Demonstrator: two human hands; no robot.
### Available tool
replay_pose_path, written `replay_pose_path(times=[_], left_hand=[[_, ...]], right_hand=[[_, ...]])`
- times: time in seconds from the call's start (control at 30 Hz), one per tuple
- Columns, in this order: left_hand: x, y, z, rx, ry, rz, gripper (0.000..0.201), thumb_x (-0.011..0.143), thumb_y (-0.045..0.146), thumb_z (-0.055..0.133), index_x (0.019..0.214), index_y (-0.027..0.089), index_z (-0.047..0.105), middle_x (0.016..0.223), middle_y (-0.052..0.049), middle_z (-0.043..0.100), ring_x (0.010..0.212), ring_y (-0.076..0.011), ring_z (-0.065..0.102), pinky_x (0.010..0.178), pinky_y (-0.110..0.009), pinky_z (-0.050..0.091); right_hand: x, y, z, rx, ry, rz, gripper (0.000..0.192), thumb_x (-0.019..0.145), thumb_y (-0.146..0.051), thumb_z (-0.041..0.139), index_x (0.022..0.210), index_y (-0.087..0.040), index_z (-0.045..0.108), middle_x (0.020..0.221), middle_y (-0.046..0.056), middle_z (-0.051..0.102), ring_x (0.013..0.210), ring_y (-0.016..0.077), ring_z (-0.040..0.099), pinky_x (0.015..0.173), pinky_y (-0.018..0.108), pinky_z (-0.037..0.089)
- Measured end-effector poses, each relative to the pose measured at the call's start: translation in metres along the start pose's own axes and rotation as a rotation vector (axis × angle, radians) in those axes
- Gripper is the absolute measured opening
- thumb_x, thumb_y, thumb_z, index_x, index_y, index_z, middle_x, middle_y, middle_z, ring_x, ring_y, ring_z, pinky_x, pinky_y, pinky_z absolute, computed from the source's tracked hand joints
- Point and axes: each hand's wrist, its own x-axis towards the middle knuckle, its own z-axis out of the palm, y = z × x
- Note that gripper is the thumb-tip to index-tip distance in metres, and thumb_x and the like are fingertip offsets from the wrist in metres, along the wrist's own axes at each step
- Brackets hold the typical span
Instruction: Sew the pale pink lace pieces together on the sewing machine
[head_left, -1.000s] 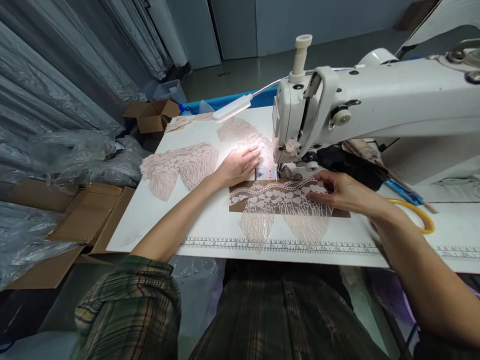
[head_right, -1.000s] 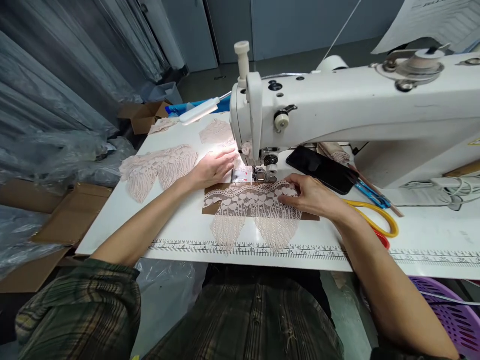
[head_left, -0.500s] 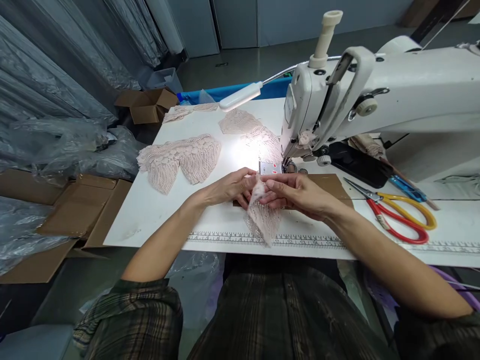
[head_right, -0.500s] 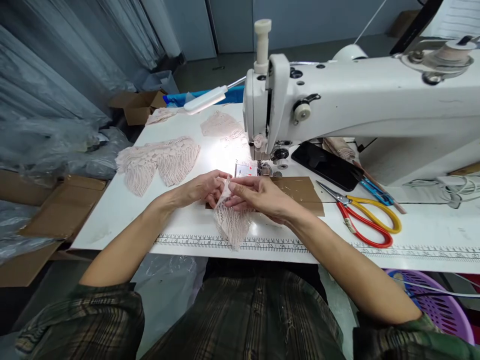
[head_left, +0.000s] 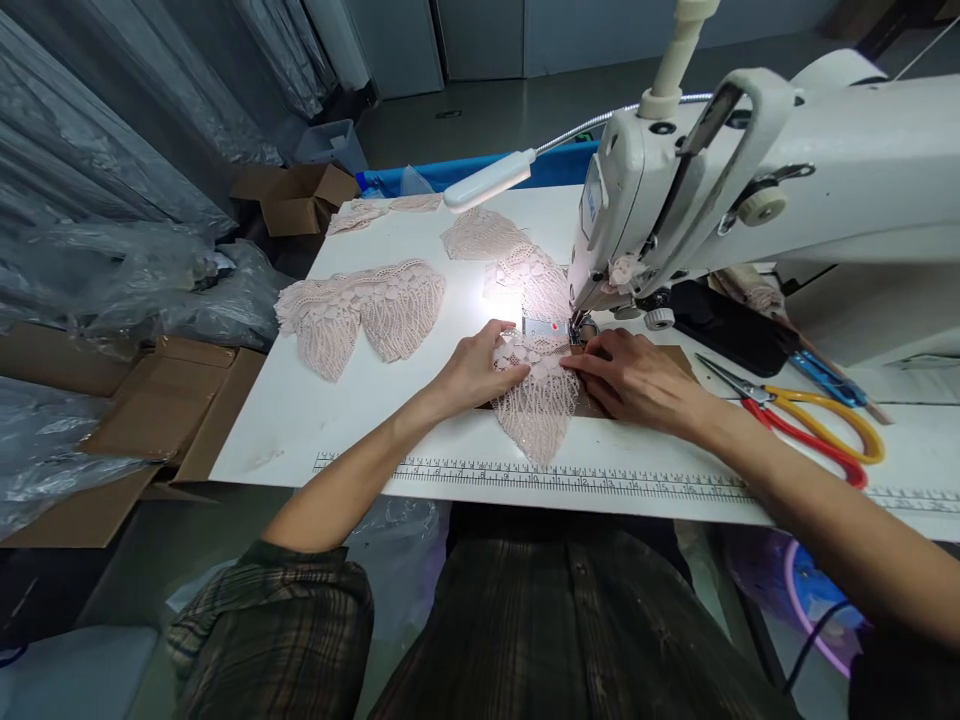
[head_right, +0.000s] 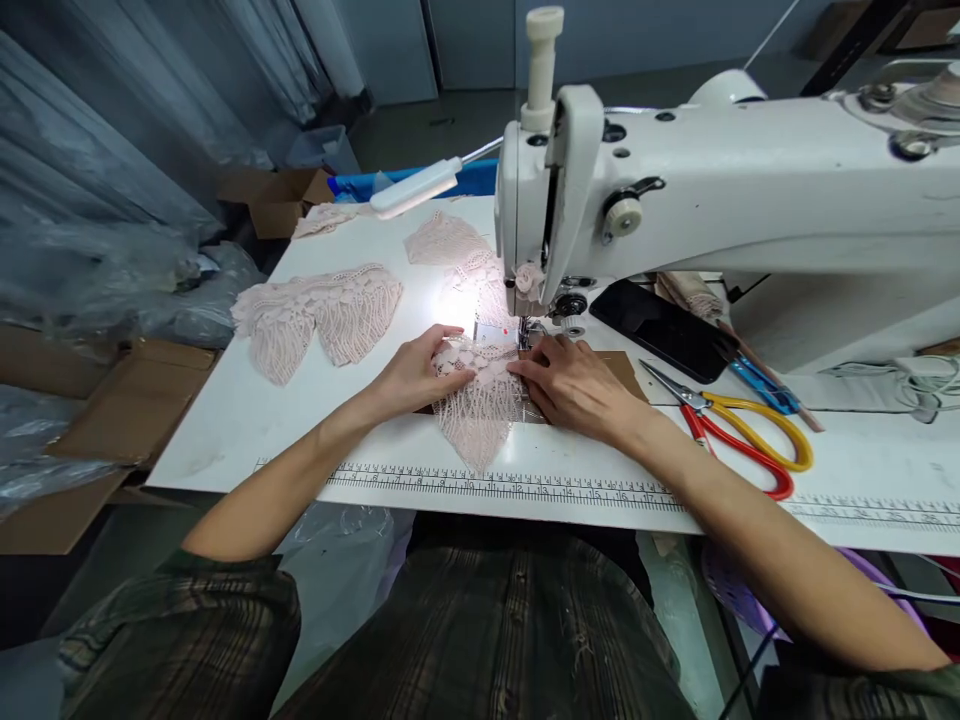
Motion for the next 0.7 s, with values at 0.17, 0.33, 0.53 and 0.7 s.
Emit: replay_pose_path(times=[0.17,0.33,0.53,0.7], left_hand=[[-0.002,-0.003,-0.007,0.058,0.012,-0.002,0.068,0.083,0.047,0.078,0.14,0.019,0.052,0.116,-0.012,0.067,0.109,-0.0272,0.066,0.088,-0.037,0.054],[0.001,-0.009,-0.013,0.028,-0.037,-0.053,0.062,0.084,0.041,0.077,0.137,0.018,0.055,0.11,-0.01,0.066,0.084,-0.0193,0.068,0.079,-0.035,0.056],[0.007,-0.019,-0.011,-0.137,-0.043,-0.074,0.063,0.082,0.04,0.079,0.136,0.019,0.056,0.112,-0.012,0.068,0.097,-0.0243,0.068,0.082,-0.038,0.057],[0.008,-0.017,-0.016,-0.142,-0.082,-0.091,0.057,0.083,0.041,0.078,0.132,0.02,0.058,0.112,-0.01,0.069,0.105,-0.0262,0.067,0.084,-0.038,0.058]], right_hand=[[0.001,0.014,0.0,0.256,0.075,0.099,0.038,0.102,-0.03,0.045,0.13,-0.022,0.07,0.101,0.01,0.065,0.083,0.0196,0.062,0.073,0.033,0.053],[-0.005,0.011,0.013,0.183,0.154,0.047,0.038,0.102,-0.035,0.046,0.128,-0.024,0.071,0.101,0.012,0.06,0.088,0.0234,0.058,0.08,0.041,0.053],[-0.006,0.011,0.017,0.26,0.156,0.116,0.041,0.103,-0.037,0.042,0.133,-0.025,0.068,0.107,0.012,0.059,0.097,0.0247,0.057,0.092,0.046,0.052],[-0.009,0.012,0.017,0.305,0.141,0.104,0.039,0.102,-0.035,0.044,0.128,-0.026,0.072,0.108,0.013,0.06,0.099,0.0263,0.056,0.092,0.048,0.05]])
